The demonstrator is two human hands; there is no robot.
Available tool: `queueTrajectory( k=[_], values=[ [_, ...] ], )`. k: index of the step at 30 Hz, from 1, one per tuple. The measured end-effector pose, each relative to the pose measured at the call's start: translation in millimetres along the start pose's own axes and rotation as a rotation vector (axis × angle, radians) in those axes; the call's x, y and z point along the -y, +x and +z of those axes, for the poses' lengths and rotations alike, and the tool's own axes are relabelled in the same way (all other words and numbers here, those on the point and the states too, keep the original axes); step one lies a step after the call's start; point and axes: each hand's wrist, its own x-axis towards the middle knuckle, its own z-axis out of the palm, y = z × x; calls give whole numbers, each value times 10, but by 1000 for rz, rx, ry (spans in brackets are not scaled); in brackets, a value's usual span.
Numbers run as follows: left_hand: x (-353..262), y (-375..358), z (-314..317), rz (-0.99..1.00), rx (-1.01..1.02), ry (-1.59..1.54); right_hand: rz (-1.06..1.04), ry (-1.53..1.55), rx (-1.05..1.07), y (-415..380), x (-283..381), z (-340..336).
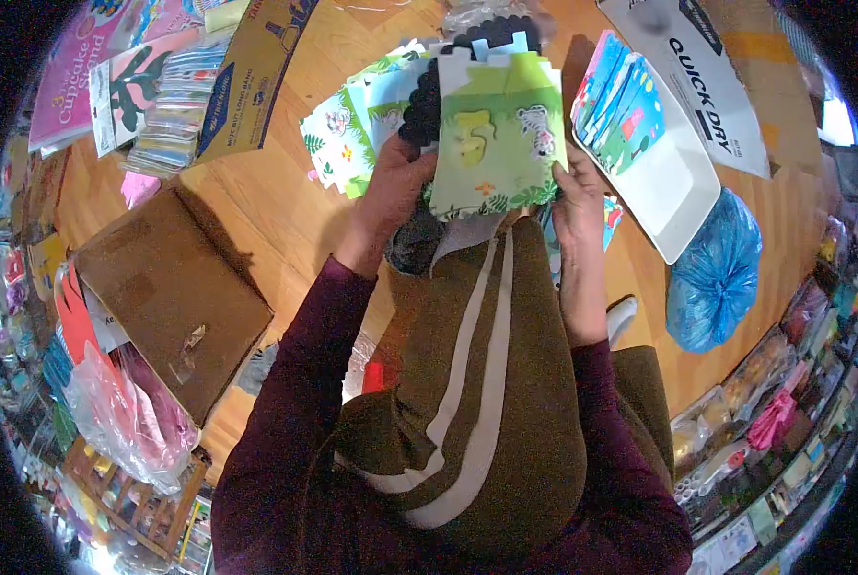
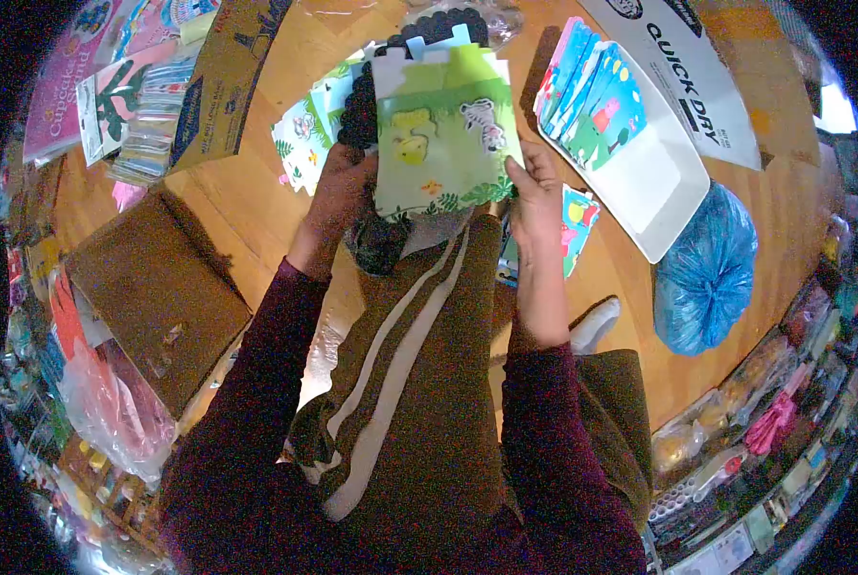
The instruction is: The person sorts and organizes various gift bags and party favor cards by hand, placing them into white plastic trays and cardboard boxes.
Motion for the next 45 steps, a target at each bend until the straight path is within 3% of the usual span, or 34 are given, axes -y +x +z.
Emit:
queueTrajectory(
  k=[4, 6, 7, 9, 10, 12, 15, 19, 23, 24, 25, 28, 29, 30, 31, 33, 35, 36, 39, 40, 42, 43, 45],
  values=[
    [242, 37, -197, -85, -55, 26, -16, -112, -16, 0, 36, 95],
    [237, 44, -268, -221, -57, 373, 1, -134, -7, -9, 49, 84],
    [252, 32, -255, -224, -54, 371, 7, -108, 0, -15, 59, 87],
    [132, -18, -123, 6, -45, 95, 13, -84, 4, -17, 59, 69],
    [154, 17, -120, 4, -44, 92, -12, -94, 26, -9, 32, 48],
    [194, 136, -148, 201, -154, 60, -30, -107, 48, 11, 4, 16],
    [75, 196, -276, 64, -140, 123, -3, -136, 48, -1, 28, 28],
    [110, 335, -427, 147, -59, 475, 3, -93, 6, -9, 62, 17],
    [-86, 342, -585, 225, -319, 369, -3, -39, -72, 15, 102, -208],
    [-134, 281, -660, 267, -329, 102, 46, 84, -131, 10, 135, -249],
    [-187, 199, -711, 219, -461, 117, 89, 206, -190, 16, 183, -300],
    [-140, -48, -1076, 152, -568, 123, 85, 337, -185, 36, 219, -468],
    [-17, -136, -1330, 130, -479, 101, 79, 416, -176, 21, 235, -488],
    [29, -248, -1407, 94, -591, 150, 116, 481, -143, 21, 221, -563],
    [155, -353, -1729, -1, -514, 294, 146, 457, -236, 7, 234, -544],
    [153, -486, -1709, -100, -489, 390, 144, 559, -193, -8, 213, -525],
    [226, -565, -1707, 377, -680, 1362, 130, 471, -158, -63, 264, -400],
    [65, -543, -1463, 357, -655, 1412, 119, 386, -123, -88, 297, -308],
    [-273, -340, -677, 633, -413, 1427, 215, 313, 41, -74, 176, -298],
    [-189, -181, -531, 844, -264, 1086, 228, 324, 14, -65, 90, -249],
    [-478, -114, -1, 779, -97, 1365, 263, 289, 31, -161, 171, 22],
    [-535, -53, 113, 784, -89, 1361, 262, 261, 35, -181, 177, 92],
    [-585, 142, 245, 991, 235, 1397, 282, 200, 33, -249, 278, 229]
  ],
)
